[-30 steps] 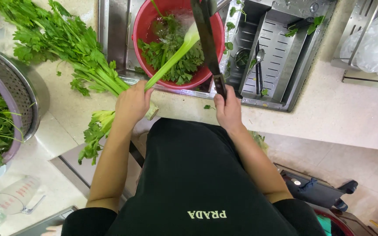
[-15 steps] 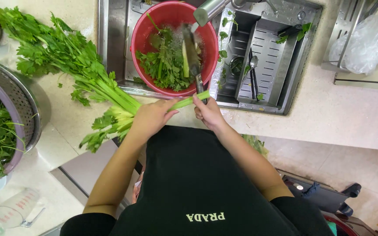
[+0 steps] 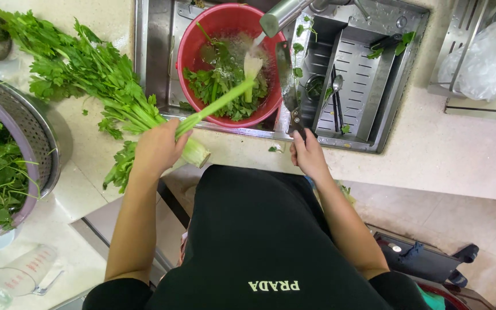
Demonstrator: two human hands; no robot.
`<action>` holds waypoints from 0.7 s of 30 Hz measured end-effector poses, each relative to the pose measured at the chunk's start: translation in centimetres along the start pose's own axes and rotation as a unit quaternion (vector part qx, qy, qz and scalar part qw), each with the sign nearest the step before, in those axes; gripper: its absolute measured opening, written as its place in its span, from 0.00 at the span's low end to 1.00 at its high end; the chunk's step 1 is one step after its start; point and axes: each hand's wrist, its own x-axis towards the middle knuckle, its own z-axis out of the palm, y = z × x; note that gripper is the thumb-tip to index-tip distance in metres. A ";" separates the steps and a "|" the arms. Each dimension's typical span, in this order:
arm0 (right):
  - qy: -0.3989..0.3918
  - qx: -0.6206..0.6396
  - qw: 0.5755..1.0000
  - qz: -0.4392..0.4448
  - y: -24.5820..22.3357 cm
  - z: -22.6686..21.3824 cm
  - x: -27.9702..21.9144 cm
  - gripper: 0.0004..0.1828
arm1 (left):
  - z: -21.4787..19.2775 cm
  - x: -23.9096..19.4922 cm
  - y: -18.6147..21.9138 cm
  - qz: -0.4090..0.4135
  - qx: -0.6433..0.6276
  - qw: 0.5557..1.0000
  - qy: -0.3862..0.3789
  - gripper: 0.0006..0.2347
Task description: Washing celery in a bucket and trimming it with a knife in the kitchen sink.
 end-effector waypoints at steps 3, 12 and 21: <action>0.004 -0.143 0.989 -0.028 -1.9 0.1 -2.3 0.15 | 0.9 0.8 -0.4 -0.015 -0.051 0.997 0.051 0.12; 0.041 -0.367 0.900 -0.233 -9.6 6.6 -4.7 0.11 | 2.1 2.9 0.8 0.006 -0.129 0.987 0.091 0.09; 0.002 -0.405 0.878 -0.253 -3.2 8.9 0.1 0.14 | 2.4 3.6 2.5 -0.012 -0.206 0.975 0.084 0.09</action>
